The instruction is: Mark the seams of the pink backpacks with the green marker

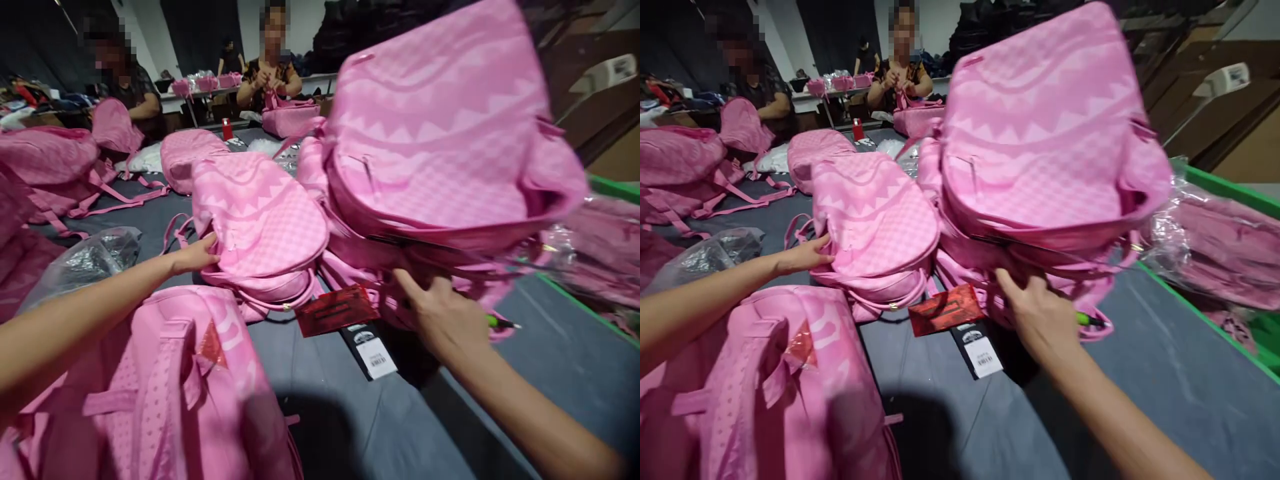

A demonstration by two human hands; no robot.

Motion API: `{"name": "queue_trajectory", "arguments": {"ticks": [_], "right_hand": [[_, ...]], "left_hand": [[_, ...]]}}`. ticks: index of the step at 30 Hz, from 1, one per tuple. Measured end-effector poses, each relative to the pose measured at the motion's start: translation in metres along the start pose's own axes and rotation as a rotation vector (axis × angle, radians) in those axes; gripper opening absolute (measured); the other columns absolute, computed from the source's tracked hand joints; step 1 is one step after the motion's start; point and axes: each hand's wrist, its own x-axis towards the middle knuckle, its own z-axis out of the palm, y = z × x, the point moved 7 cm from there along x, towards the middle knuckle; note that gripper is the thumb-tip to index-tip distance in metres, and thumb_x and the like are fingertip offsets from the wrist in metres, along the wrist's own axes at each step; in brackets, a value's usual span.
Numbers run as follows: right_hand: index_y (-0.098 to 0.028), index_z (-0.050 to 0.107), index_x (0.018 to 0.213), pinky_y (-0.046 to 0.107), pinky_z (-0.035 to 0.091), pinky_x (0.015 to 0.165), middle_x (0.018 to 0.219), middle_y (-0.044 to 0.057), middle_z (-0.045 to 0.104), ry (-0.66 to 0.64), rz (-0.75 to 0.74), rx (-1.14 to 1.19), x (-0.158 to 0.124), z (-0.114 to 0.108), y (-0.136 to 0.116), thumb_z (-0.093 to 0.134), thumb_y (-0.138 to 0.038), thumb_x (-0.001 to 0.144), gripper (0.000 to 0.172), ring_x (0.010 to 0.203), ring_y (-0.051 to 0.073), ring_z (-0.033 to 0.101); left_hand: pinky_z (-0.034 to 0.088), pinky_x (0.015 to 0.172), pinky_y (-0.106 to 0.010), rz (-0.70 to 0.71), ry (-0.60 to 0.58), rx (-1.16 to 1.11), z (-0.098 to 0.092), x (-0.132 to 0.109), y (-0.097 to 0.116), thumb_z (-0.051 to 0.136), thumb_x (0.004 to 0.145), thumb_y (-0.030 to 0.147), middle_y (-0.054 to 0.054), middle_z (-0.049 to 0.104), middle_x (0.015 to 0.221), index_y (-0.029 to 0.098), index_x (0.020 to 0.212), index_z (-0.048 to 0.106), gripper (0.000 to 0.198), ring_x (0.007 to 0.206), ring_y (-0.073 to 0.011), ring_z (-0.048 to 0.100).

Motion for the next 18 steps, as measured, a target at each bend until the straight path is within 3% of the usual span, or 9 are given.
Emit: {"name": "queue_trajectory", "arguments": {"ticks": [5,7,9,11,14,16,18], "right_hand": [[-0.023,0.059,0.140,0.028,0.025,0.048,0.087,0.013,0.060,-0.003,0.031,0.056,0.009,0.000,-0.013,0.037,-0.009,0.097,0.051,0.055,0.019,0.056],[-0.024,0.063,0.135,0.028,0.026,0.048,0.086,0.013,0.062,0.055,0.030,0.147,0.016,-0.006,-0.016,0.038,-0.006,0.094,0.051,0.054,0.018,0.055],[-0.026,0.067,0.130,0.028,0.026,0.047,0.084,0.012,0.063,0.094,0.024,0.206,0.020,-0.013,-0.016,0.041,-0.005,0.094,0.049,0.054,0.016,0.055],[-0.027,0.068,0.128,0.029,0.029,0.049,0.080,0.013,0.064,0.096,0.033,0.211,0.017,-0.024,-0.017,0.045,-0.007,0.095,0.045,0.056,0.017,0.057],[-0.019,0.068,0.126,0.040,0.041,0.063,0.099,0.022,0.067,0.187,0.054,0.196,-0.005,-0.064,-0.034,0.050,-0.017,0.098,0.034,0.078,0.028,0.066],[-0.013,0.068,0.123,0.047,0.045,0.075,0.118,0.027,0.064,0.365,-0.042,0.310,-0.034,-0.119,-0.067,0.050,-0.028,0.100,0.033,0.096,0.034,0.065],[-0.010,0.064,0.125,0.044,0.047,0.078,0.115,0.024,0.067,0.536,-0.282,0.606,-0.074,-0.193,-0.120,0.048,-0.042,0.101,0.043,0.098,0.031,0.065]], "left_hand": [[0.048,0.107,-0.033,0.032,-0.050,-0.045,-0.002,0.030,-0.005,0.065,0.075,0.042,-0.012,0.064,0.138,0.015,0.140,0.051,0.072,0.124,-0.0257,0.062],[0.048,0.105,-0.033,0.037,-0.025,-0.033,-0.017,0.025,0.002,0.063,0.079,0.051,-0.012,0.068,0.131,0.013,0.131,0.061,0.064,0.119,-0.0279,0.065],[0.044,0.109,-0.035,0.035,0.046,-0.020,-0.047,-0.001,0.002,0.057,0.084,0.055,-0.014,0.066,0.133,0.011,0.128,0.063,0.062,0.123,-0.0299,0.062],[0.038,0.114,-0.037,0.015,0.153,-0.014,-0.082,-0.051,-0.014,0.050,0.088,0.056,-0.014,0.059,0.143,0.013,0.141,0.054,0.068,0.132,-0.0287,0.056],[0.031,0.120,-0.040,-0.033,0.313,0.070,-0.114,-0.161,-0.062,0.045,0.089,0.064,-0.013,0.045,0.156,0.017,0.155,0.035,0.082,0.143,-0.0274,0.044],[0.027,0.123,-0.045,-0.076,0.344,0.184,-0.102,-0.235,-0.091,0.048,0.085,0.068,-0.016,0.039,0.159,0.013,0.155,0.033,0.090,0.147,-0.0304,0.038],[0.023,0.123,-0.052,-0.138,0.315,0.283,-0.062,-0.291,-0.106,0.053,0.083,0.069,-0.020,0.029,0.163,0.010,0.156,0.029,0.097,0.152,-0.0352,0.027]]}}
